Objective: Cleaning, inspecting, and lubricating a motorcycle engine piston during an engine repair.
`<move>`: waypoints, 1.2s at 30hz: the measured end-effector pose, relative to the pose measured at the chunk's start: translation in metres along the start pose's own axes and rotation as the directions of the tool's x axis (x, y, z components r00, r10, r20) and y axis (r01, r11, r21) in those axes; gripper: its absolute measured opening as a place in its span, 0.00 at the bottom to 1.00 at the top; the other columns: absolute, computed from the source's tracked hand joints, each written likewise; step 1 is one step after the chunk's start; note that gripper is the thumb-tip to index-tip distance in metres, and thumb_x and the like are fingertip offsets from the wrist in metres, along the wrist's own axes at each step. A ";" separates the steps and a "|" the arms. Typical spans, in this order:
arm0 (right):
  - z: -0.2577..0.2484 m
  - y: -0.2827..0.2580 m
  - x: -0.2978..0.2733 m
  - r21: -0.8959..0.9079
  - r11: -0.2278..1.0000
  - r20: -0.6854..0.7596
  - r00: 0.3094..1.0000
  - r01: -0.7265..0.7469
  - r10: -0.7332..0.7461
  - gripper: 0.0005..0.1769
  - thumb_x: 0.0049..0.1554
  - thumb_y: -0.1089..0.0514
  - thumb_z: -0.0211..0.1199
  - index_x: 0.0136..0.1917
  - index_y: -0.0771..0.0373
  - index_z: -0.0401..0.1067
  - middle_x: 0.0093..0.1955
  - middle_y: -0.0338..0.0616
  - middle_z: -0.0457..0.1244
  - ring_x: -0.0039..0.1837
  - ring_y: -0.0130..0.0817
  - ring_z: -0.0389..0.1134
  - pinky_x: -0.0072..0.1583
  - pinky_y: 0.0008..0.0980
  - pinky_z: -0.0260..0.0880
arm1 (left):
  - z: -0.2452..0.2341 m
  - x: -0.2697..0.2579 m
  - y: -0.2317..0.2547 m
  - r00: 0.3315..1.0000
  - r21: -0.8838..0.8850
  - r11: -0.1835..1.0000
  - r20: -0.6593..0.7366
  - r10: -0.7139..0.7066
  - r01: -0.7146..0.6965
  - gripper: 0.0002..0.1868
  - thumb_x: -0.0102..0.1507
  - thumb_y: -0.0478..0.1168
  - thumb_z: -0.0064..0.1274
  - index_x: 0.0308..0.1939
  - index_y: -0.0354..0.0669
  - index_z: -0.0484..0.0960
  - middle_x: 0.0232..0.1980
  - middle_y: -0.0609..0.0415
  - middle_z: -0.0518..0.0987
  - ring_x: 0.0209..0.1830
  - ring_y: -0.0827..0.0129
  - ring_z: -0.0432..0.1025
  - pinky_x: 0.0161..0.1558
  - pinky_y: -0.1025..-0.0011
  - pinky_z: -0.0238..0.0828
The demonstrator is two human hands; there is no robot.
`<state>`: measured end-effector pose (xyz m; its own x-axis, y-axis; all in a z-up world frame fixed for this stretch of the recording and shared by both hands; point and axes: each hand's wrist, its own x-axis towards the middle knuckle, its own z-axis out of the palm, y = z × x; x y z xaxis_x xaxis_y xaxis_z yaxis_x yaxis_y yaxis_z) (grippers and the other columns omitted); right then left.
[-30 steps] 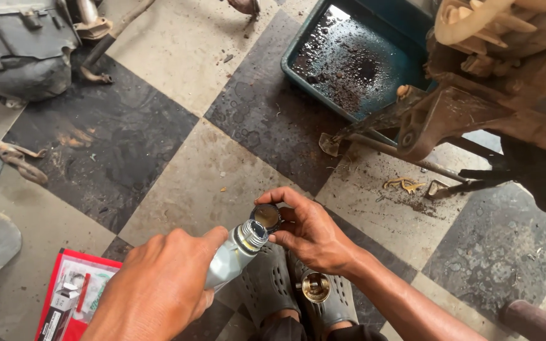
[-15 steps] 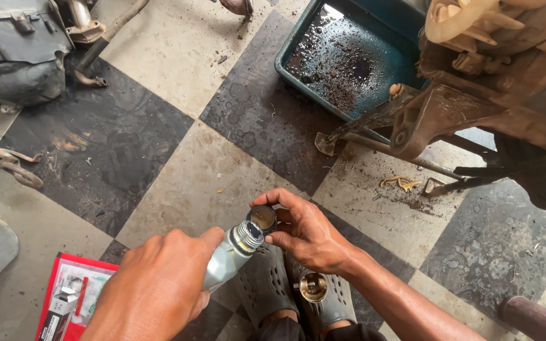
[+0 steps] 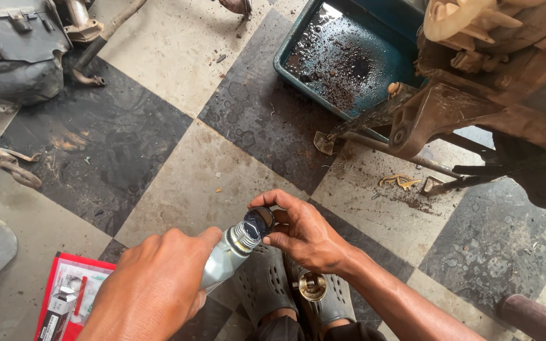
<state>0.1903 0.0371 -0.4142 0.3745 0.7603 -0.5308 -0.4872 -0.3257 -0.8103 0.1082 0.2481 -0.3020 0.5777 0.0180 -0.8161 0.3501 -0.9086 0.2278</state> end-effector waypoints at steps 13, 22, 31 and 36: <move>-0.003 -0.007 -0.002 0.151 0.986 -0.039 0.997 0.070 -0.065 0.29 0.54 0.76 0.63 0.67 0.61 0.64 0.61 0.41 0.64 0.64 0.29 0.67 0.64 0.34 0.72 | 0.033 0.002 -0.040 0.985 0.028 1.000 -0.170 0.013 -0.009 0.44 0.54 0.43 0.67 0.73 0.72 0.68 0.47 0.50 0.82 0.46 0.49 0.79 0.47 0.52 0.77; 0.002 -0.020 -0.008 0.312 0.942 -0.096 0.991 0.121 -0.095 0.30 0.51 0.74 0.66 0.65 0.60 0.66 0.66 0.41 0.65 0.61 0.32 0.70 0.60 0.34 0.75 | 0.060 -0.007 -0.091 0.572 -0.089 0.954 -0.815 0.095 -0.285 0.44 0.43 0.39 0.70 0.65 0.56 0.77 0.57 0.48 0.83 0.51 0.53 0.80 0.47 0.60 0.79; -0.043 0.049 -0.013 0.086 0.969 -0.296 0.934 0.232 -0.197 0.31 0.48 0.71 0.71 0.63 0.60 0.66 0.66 0.41 0.63 0.66 0.32 0.67 0.66 0.36 0.74 | 0.099 0.033 -0.136 0.236 -0.396 0.911 -0.902 -0.361 -0.118 0.37 0.54 0.39 0.81 0.65 0.40 0.80 0.53 0.44 0.84 0.49 0.62 0.81 0.53 0.66 0.77; -0.079 0.114 -0.045 -0.089 0.991 -0.468 0.875 0.098 -0.129 0.33 0.48 0.71 0.72 0.65 0.59 0.66 0.61 0.42 0.65 0.62 0.32 0.67 0.63 0.34 0.72 | 0.098 0.042 -0.141 0.199 -0.366 0.914 -0.922 -0.332 -0.173 0.35 0.54 0.34 0.78 0.64 0.35 0.79 0.54 0.42 0.83 0.51 0.58 0.80 0.55 0.64 0.78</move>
<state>0.1806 -0.0782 -0.5022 0.7592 0.4441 -0.4758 -0.3755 -0.2982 -0.8775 0.0104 0.3361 -0.4202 0.6786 0.6900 0.2519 0.4903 -0.6808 0.5441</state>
